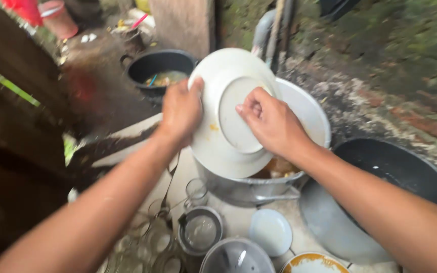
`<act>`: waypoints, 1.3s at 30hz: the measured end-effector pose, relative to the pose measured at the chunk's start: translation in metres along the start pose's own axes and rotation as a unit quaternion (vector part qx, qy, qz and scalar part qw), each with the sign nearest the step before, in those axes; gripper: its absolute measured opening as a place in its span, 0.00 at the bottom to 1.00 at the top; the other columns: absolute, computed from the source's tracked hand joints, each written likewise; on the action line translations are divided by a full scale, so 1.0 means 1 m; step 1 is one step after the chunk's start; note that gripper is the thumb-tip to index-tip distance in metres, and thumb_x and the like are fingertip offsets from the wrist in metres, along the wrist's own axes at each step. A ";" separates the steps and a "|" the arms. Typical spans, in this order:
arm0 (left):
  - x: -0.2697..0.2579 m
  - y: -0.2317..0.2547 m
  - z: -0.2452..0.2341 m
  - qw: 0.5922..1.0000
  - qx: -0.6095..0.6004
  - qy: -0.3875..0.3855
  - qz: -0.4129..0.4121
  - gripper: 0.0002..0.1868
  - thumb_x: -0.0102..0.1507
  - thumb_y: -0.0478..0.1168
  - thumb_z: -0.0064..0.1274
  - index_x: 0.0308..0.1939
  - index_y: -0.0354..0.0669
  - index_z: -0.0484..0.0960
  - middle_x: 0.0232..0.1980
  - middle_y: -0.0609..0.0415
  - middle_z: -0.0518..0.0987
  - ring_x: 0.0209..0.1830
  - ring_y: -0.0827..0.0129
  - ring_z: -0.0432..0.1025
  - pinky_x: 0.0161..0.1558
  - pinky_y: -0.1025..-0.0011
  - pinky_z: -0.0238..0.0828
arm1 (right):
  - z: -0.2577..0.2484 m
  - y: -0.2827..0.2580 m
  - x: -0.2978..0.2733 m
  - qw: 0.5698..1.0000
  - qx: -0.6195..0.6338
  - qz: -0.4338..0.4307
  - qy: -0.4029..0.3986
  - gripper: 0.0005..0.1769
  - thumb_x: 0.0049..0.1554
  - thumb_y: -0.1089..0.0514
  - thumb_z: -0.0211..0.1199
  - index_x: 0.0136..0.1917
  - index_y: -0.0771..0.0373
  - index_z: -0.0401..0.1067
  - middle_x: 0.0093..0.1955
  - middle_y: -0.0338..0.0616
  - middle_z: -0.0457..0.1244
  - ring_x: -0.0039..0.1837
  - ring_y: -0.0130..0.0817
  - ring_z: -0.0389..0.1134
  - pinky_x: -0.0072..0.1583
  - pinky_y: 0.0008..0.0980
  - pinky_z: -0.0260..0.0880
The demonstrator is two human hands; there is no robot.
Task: Washing various dirty dishes including plates, bowls, and glasses using a sponge and water in a semi-outdoor environment.
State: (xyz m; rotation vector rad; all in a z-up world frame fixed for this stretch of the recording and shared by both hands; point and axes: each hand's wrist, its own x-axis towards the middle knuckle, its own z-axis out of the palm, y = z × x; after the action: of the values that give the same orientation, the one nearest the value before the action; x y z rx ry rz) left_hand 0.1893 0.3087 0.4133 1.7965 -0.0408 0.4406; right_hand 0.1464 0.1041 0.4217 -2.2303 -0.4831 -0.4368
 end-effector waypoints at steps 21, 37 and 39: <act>-0.134 -0.028 -0.156 0.965 -0.018 -0.068 -0.254 0.21 0.71 0.49 0.41 0.48 0.35 0.83 0.35 0.51 0.84 0.28 0.72 0.75 0.36 0.67 0.76 | 0.210 0.089 -0.291 0.738 -0.143 0.042 -0.658 0.16 0.58 0.48 0.60 0.52 0.61 0.74 0.53 0.56 0.67 0.58 0.52 0.68 0.60 0.47 0.67; -0.139 -0.059 -0.148 0.977 0.030 -0.082 -0.193 0.19 0.69 0.49 0.46 0.51 0.39 0.83 0.39 0.55 0.86 0.33 0.74 0.78 0.40 0.72 0.77 | 0.316 0.242 -0.422 0.868 -0.209 0.046 -0.447 0.22 0.54 0.60 0.55 0.61 0.70 0.66 0.60 0.63 0.64 0.64 0.60 0.63 0.68 0.61 0.59; -0.145 -0.046 -0.142 0.967 0.061 -0.088 -0.230 0.19 0.69 0.49 0.45 0.51 0.39 0.83 0.38 0.54 0.85 0.31 0.73 0.76 0.37 0.69 0.75 | 0.275 0.177 -0.380 0.838 -0.213 0.132 -0.485 0.21 0.58 0.60 0.52 0.64 0.67 0.66 0.62 0.64 0.63 0.65 0.60 0.65 0.66 0.56 0.64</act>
State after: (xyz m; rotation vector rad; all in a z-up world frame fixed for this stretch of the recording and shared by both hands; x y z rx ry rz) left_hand 0.0283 0.4253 0.3534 1.8904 0.2813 -0.0511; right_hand -0.0575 0.1313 -0.0353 -2.7924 -0.5988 0.8818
